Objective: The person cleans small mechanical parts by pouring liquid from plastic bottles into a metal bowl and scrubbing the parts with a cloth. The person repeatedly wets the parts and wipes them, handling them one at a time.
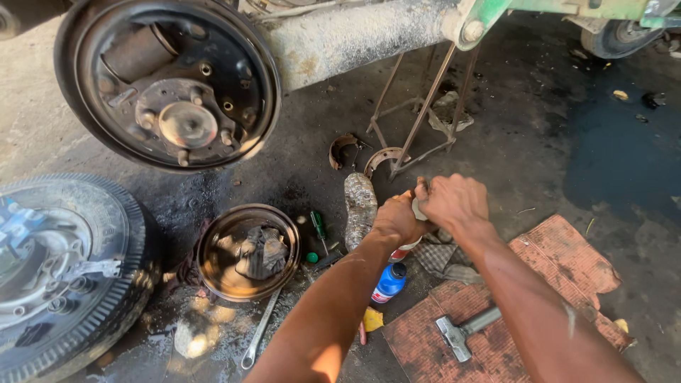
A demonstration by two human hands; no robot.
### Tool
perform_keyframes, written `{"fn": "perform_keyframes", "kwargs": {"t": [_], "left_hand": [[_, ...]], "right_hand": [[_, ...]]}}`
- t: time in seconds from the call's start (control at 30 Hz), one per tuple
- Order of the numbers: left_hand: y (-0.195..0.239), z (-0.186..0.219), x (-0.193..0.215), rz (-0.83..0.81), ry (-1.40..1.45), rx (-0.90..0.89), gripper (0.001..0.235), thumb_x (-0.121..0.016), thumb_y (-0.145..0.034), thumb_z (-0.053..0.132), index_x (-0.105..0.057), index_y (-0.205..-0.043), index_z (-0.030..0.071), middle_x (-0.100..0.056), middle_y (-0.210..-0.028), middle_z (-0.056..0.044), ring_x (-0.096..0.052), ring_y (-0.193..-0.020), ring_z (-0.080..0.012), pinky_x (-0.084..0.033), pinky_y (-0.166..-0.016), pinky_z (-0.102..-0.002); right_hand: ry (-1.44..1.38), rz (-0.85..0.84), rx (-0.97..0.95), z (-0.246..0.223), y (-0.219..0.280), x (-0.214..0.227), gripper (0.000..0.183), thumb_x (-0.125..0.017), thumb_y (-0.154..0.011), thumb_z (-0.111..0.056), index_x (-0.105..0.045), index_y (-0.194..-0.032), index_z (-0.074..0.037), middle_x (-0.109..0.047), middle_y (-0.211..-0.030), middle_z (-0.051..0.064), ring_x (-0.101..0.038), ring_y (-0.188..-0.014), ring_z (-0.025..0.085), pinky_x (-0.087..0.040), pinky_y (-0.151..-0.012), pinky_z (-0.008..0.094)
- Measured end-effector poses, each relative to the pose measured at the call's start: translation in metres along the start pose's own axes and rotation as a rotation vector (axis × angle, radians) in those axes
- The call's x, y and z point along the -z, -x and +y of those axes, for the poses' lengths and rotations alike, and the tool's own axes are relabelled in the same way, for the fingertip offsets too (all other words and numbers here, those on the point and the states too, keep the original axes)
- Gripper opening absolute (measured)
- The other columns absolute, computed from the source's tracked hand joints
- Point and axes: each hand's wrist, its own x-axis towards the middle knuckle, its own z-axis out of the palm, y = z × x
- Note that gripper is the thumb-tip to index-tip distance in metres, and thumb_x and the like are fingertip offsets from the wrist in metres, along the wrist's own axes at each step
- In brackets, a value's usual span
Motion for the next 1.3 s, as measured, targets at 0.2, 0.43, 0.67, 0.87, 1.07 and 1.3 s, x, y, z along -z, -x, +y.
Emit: {"fn": "perform_keyframes", "kwargs": {"t": [0.2, 0.43, 0.67, 0.87, 1.07, 1.3], "left_hand": [[-0.009, -0.028, -0.012, 0.057, 0.122, -0.151, 0.08, -0.088, -0.062, 0.054, -0.068, -0.12, 0.003, -0.074, -0.114, -0.019, -0.072, -0.111, -0.0336, -0.056, -0.096, -0.039], [-0.023, -0.043, -0.014, -0.104, 0.178, -0.189, 0.072, -0.094, -0.059, 0.044, -0.069, -0.117, 0.008, -0.076, -0.11, -0.01, -0.073, -0.104, -0.0226, -0.056, -0.094, -0.034], [-0.029, -0.057, -0.016, -0.135, 0.201, -0.211, 0.077, -0.091, -0.068, 0.039, -0.059, -0.133, 0.014, -0.072, -0.12, -0.002, -0.069, -0.108, -0.0168, -0.054, -0.098, -0.029], [-0.036, -0.076, -0.02, -0.142, 0.273, -0.205, 0.092, -0.091, -0.077, 0.036, -0.041, -0.148, 0.005, -0.065, -0.133, -0.002, -0.061, -0.121, -0.0148, -0.046, -0.105, -0.028], [-0.013, -0.083, 0.002, -0.127, 0.866, -0.108, 0.099, -0.094, -0.063, 0.023, -0.044, -0.146, 0.004, -0.07, -0.128, -0.009, -0.068, -0.116, -0.02, -0.055, -0.103, -0.034], [0.027, -0.063, 0.044, 0.001, 0.399, 0.039, 0.093, -0.093, -0.066, 0.033, -0.05, -0.143, 0.006, -0.071, -0.126, -0.009, -0.07, -0.115, -0.0202, -0.053, -0.104, -0.031]], "right_hand": [[-0.027, 0.073, 0.353, 0.029, -0.014, -0.027, 0.057, -0.048, -0.1, -0.049, -0.075, -0.069, -0.009, -0.072, -0.072, 0.02, -0.07, -0.067, 0.04, -0.058, -0.067, 0.05], [-0.002, 0.146, 0.768, 0.041, -0.019, -0.02, 0.047, -0.051, -0.097, -0.048, -0.069, -0.079, -0.008, -0.071, -0.08, 0.016, -0.071, -0.077, 0.037, -0.057, -0.068, 0.05], [-0.104, -0.155, 0.297, 0.02, 0.004, 0.003, 0.045, -0.055, -0.1, -0.048, -0.053, -0.113, -0.006, -0.066, -0.106, 0.021, -0.068, -0.097, 0.04, -0.057, -0.081, 0.049], [-0.185, 0.01, 0.615, 0.01, 0.011, 0.017, 0.05, -0.066, -0.074, -0.007, -0.058, -0.124, -0.009, -0.065, -0.119, 0.015, -0.06, -0.118, 0.036, -0.052, -0.094, 0.044], [-0.598, -0.025, 0.164, 0.026, -0.009, -0.029, 0.046, -0.058, -0.086, 0.0, -0.068, -0.128, -0.018, -0.07, -0.124, 0.012, -0.068, -0.116, 0.027, -0.054, -0.1, 0.038], [-0.557, -0.255, 0.204, 0.052, -0.005, -0.11, 0.101, -0.103, -0.044, -0.007, -0.057, -0.134, -0.013, -0.063, -0.134, 0.018, -0.061, -0.122, 0.032, -0.051, -0.093, 0.041]]}}
